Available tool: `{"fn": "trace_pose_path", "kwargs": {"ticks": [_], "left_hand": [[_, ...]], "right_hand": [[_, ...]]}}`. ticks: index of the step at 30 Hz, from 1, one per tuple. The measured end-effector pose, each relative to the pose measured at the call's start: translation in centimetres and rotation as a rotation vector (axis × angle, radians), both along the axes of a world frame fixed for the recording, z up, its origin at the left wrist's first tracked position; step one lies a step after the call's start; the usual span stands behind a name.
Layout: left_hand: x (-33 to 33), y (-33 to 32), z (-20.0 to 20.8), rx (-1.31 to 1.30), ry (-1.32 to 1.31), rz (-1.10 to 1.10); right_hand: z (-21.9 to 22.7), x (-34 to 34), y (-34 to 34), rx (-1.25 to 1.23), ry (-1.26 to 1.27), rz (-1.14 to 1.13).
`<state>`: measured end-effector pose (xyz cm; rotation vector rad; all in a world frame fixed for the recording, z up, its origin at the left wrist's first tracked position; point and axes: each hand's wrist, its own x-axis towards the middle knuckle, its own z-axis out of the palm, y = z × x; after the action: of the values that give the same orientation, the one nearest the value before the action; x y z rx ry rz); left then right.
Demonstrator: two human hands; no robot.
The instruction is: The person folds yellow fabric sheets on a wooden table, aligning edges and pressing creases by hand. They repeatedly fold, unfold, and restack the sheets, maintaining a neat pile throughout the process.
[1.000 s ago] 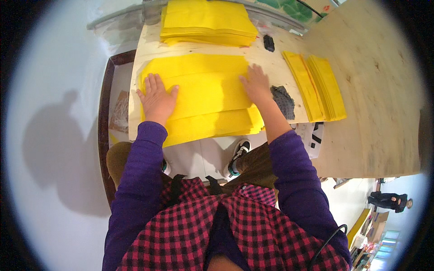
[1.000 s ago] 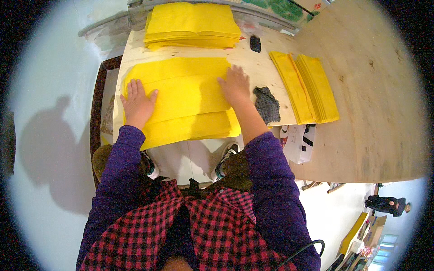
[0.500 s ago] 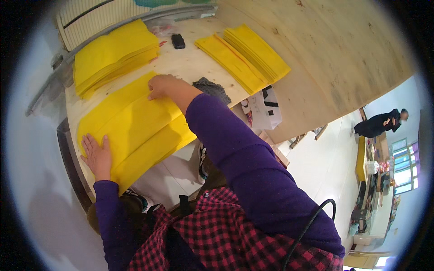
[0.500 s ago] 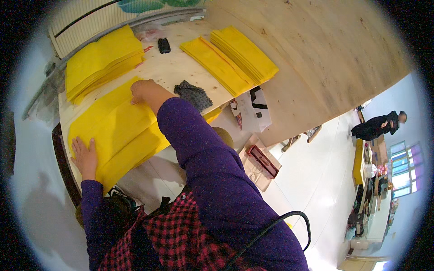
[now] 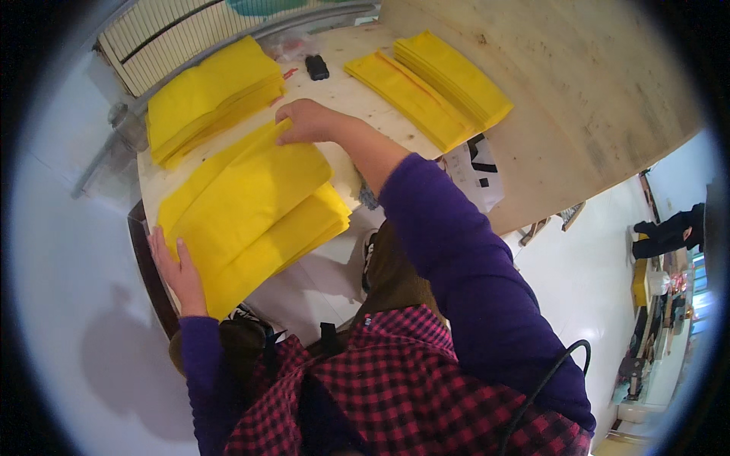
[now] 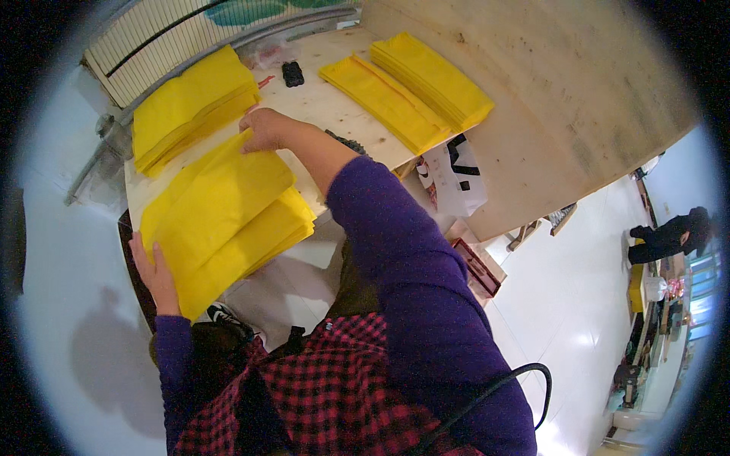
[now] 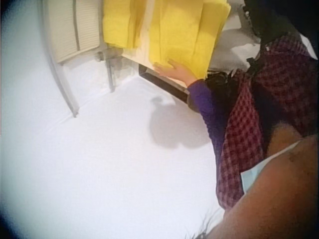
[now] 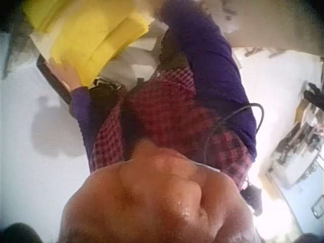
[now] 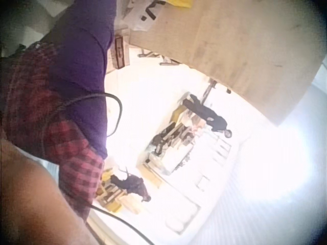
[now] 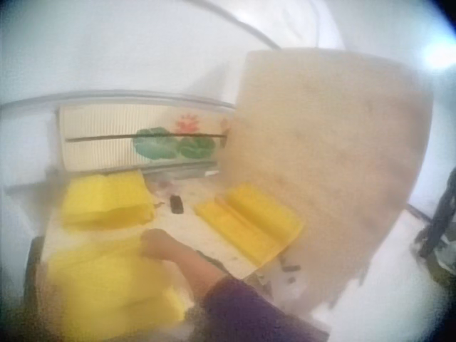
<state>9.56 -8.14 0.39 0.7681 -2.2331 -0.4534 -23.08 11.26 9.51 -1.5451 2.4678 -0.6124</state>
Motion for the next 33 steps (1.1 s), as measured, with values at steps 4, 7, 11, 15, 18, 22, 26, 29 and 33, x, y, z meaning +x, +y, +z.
{"fn": "trace_pose_path", "kwargs": {"ticks": [4,7,11,15,18,22,26,29,33], "left_hand": [[2.5,6.7,2.1,0.887,0.249,-0.385],[1.0,12.4,2.0,1.968,0.440,-0.846],[-2.6,16.4,2.1,2.157,0.740,-0.919],[-5.7,16.2,3.6,1.928,1.004,-0.750],[-7.9,15.9,5.5,1.815,0.946,-0.776],[-13.9,16.8,8.0,1.820,0.823,-0.714],[-23.3,18.6,9.3,1.792,0.703,-0.653],[-30.9,19.6,9.8,1.758,0.595,-0.725],[-40.9,20.5,9.5,1.705,0.467,-0.788]], "right_hand": [[4.0,3.6,3.7,-0.279,-0.085,-0.029],[6.5,6.5,6.8,-0.429,-0.073,-0.042],[7.8,9.0,11.4,-0.630,-0.118,-0.025],[6.2,9.2,17.3,-0.821,-0.254,-0.161],[3.8,8.0,21.5,-0.923,-0.174,-0.403],[0.1,5.4,25.7,-1.054,-0.409,-0.621],[-2.7,1.4,28.3,-1.259,-0.605,-0.774],[-4.0,-2.2,29.5,-1.303,-0.559,-0.953],[-5.3,-6.5,30.9,-1.337,-0.543,-0.990]]}}
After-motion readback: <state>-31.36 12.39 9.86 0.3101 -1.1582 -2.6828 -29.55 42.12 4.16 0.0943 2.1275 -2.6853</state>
